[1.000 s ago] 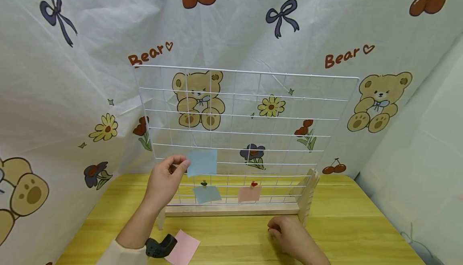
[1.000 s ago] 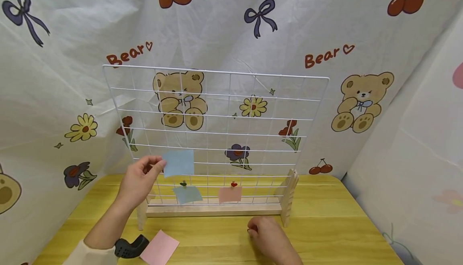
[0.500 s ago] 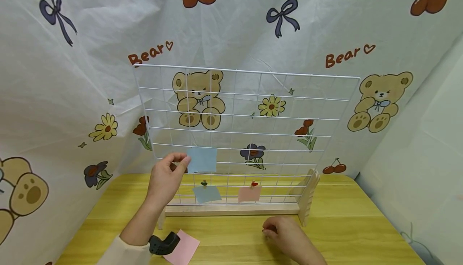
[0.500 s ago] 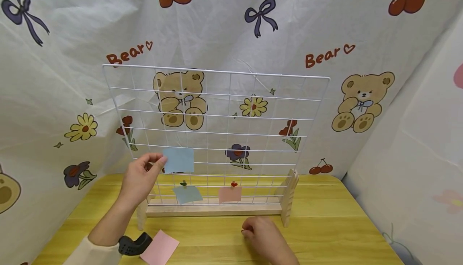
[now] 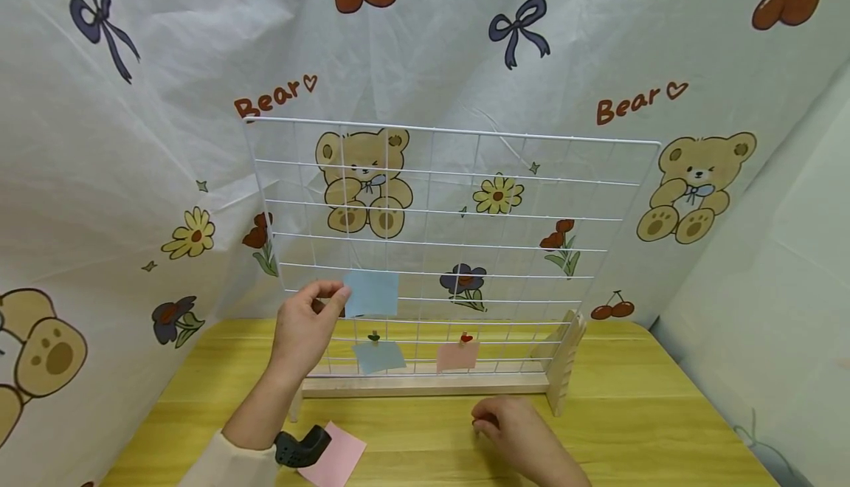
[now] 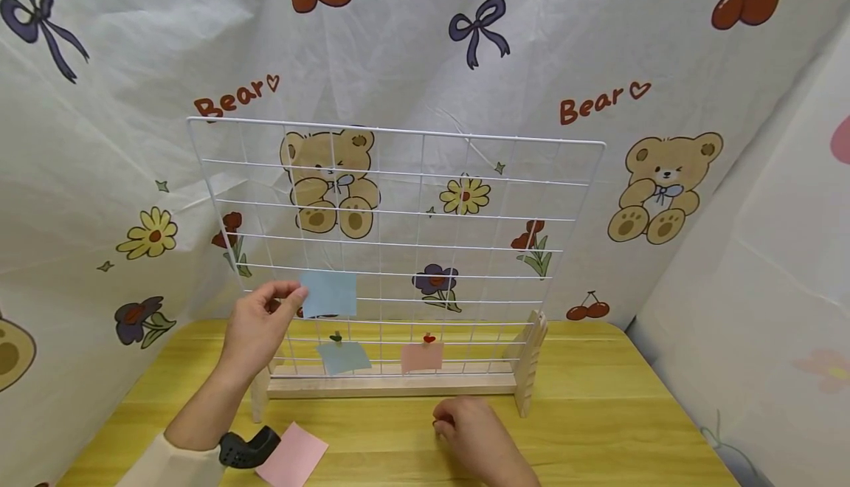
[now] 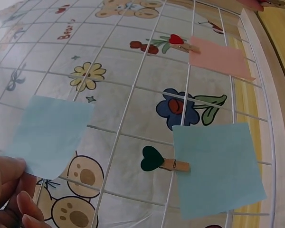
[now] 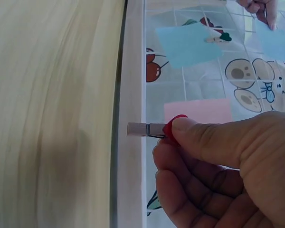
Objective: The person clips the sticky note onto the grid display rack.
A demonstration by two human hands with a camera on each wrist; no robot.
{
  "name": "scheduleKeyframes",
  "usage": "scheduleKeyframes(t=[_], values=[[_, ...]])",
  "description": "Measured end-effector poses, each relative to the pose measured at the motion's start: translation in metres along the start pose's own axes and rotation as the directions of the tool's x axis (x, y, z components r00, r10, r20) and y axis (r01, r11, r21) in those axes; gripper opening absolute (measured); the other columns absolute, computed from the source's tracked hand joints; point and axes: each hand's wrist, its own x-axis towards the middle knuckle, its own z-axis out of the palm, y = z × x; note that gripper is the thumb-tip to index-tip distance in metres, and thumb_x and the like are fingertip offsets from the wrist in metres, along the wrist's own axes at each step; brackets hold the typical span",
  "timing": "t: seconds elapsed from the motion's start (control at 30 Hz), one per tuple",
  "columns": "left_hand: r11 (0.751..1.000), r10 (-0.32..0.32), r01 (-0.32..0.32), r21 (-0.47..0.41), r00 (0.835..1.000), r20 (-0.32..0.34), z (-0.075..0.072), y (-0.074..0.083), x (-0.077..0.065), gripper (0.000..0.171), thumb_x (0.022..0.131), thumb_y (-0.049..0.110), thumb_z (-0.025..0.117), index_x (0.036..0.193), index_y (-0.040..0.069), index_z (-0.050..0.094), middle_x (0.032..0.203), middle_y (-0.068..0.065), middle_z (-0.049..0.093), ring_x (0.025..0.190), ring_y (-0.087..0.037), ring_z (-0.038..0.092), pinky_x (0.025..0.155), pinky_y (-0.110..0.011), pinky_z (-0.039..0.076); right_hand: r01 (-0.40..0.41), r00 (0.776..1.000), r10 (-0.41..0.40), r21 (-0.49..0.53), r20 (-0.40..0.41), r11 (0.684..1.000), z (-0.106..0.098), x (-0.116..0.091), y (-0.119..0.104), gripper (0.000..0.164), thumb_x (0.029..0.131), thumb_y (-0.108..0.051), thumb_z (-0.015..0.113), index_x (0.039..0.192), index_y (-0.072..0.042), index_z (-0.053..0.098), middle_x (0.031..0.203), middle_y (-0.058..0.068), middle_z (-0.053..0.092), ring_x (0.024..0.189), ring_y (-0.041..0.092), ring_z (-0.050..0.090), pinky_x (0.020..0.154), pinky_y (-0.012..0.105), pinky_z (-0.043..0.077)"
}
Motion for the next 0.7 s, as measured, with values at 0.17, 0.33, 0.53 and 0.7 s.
scheduleKeyframes(t=[0.17,0.33,0.53,0.7], values=[[1.000,0.004,-0.004,0.005,1.000,-0.003,-0.001,0.000,0.001,0.026,0.100,0.036,0.067,0.113,0.015,0.073,0.086,-0.007,0.071,0.075,-0.019,0.055,0.056,-0.027,0.043,0.030,1.000,-0.030,0.028,-0.005,0.999,-0.001,0.006,-0.008,0.006,0.093,-0.014,0.073,0.088,-0.016,0.075,0.084,-0.014,0.069,0.073,-0.005,0.051,0.063,0.021,0.046],[1.000,0.002,-0.002,0.003,1.000,0.000,-0.001,0.000,0.001,0.025,0.100,0.034,0.067,0.113,0.014,0.073,0.087,-0.007,0.072,0.076,-0.019,0.056,0.057,-0.026,0.044,0.054,0.998,-0.053,0.041,-0.026,0.998,-0.006,0.015,-0.019,0.009,0.094,-0.015,0.072,0.086,-0.021,0.073,0.082,-0.016,0.067,0.072,-0.006,0.051,0.064,0.020,0.047],[1.000,0.000,0.000,0.000,1.000,0.006,0.000,0.001,0.001,0.023,0.100,0.033,0.067,0.112,0.015,0.073,0.088,-0.008,0.072,0.076,-0.020,0.056,0.058,-0.027,0.044,0.121,0.987,-0.120,0.007,-0.111,0.993,-0.014,0.023,-0.037,0.008,0.093,-0.017,0.073,0.087,-0.022,0.073,0.083,-0.017,0.067,0.075,-0.006,0.054,0.067,0.021,0.050],[1.000,-0.011,0.010,0.002,1.000,0.010,0.000,0.000,0.001,0.024,0.100,0.034,0.067,0.113,0.015,0.073,0.090,-0.008,0.072,0.077,-0.020,0.056,0.059,-0.027,0.045,0.143,0.976,-0.142,-0.007,-0.163,0.990,-0.021,0.031,-0.052,0.007,0.092,-0.018,0.075,0.088,-0.022,0.072,0.082,-0.016,0.066,0.072,-0.006,0.052,0.065,0.020,0.048]])
